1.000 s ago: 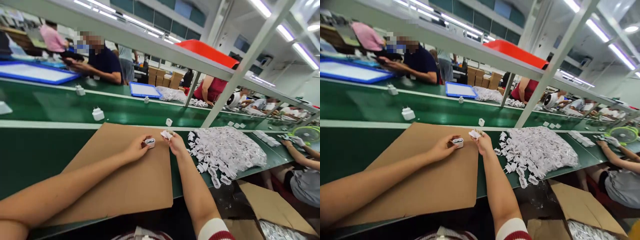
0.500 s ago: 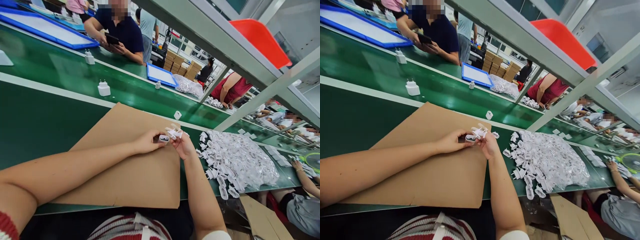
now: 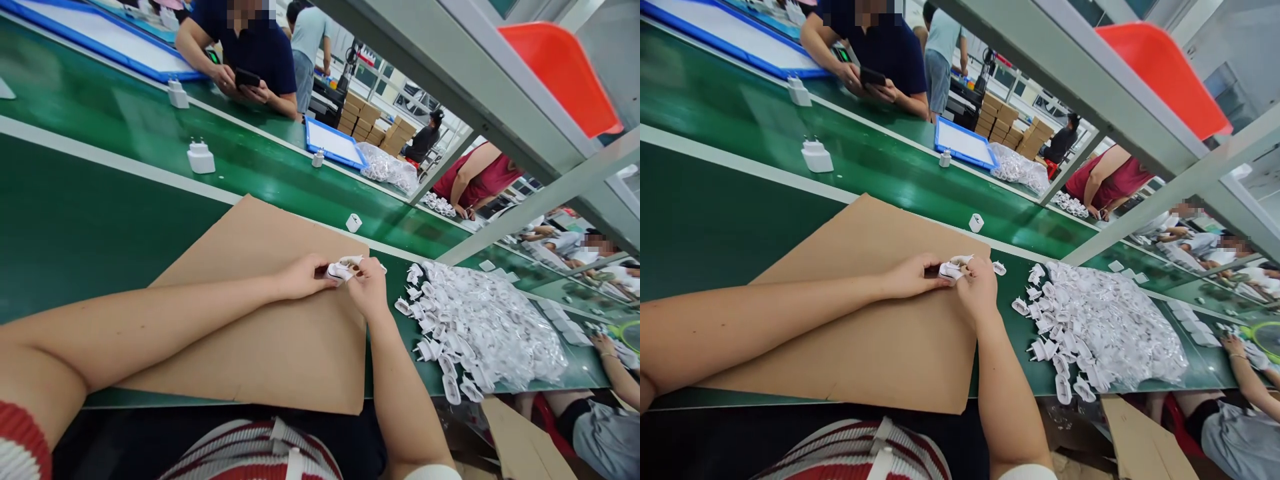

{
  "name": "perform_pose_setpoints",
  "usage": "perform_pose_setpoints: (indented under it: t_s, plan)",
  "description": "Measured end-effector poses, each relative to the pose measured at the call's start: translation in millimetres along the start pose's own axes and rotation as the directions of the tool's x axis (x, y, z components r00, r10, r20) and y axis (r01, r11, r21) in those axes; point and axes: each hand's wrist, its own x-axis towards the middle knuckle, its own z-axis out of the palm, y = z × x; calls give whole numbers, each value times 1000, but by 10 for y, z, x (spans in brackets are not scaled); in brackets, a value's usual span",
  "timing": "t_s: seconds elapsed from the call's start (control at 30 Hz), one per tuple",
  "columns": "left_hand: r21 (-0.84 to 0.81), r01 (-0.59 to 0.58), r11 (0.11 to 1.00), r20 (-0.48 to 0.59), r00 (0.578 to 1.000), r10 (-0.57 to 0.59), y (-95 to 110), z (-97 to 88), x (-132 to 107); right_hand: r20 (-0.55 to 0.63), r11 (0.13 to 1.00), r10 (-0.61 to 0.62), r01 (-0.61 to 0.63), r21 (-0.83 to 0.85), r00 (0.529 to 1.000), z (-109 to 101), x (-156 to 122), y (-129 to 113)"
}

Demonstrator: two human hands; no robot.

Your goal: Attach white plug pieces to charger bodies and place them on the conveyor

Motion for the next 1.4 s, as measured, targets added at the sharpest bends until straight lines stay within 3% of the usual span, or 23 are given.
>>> perform_pose_setpoints:
  t_s: [0.07, 0.27, 0.5, 0.6, 0.7, 0.87, 0.97, 1.13, 1.2, 1.27, 1.4]
  plan:
    - [7, 14, 1000, 0, 1000, -14, 8, -5, 1, 40, 995, -50, 54, -87, 998, -5, 7, -8]
    - [-5, 34, 999, 35, 999, -34, 22, -26, -6, 93, 954, -41, 67, -291, 995, -20, 32, -64]
    - [-12, 42, 999, 16, 999, -42, 8, 7, -35, 116, 911, 74, -20, -413, 991, -4, 57, -253]
    - [64, -73, 995, -55, 996, 77, 2, 54, -80, 107, 916, 119, -68, -394, 987, -4, 54, -284]
    - [282, -166, 945, -60, 980, 190, -4, 84, -122, 101, 928, 123, -79, -363, 987, -6, 54, -277]
    - [604, -158, 781, 48, 986, 163, 50, 61, -146, 71, 945, 146, -118, -304, 987, 16, 57, -213]
    - [584, -140, 800, 42, 989, 142, 121, 48, -155, 16, 960, 162, -154, -233, 987, 79, -23, -147]
    - [332, -136, 933, 42, 991, 130, 137, 2, -24, -107, 980, 186, -176, 94, 977, 174, -135, 77]
    - [297, -110, 948, -20, 992, 121, 87, -101, 138, -183, 983, 175, -161, 90, 967, 123, -114, 218]
    - [318, 13, 948, -178, 983, 47, 3, -291, 353, -269, 979, 184, -202, -40, 945, 31, -79, 376]
    - [408, 359, 840, -513, 851, -114, -275, -866, 815, -234, 891, 335, -388, -237, 913, -106, -42, 640]
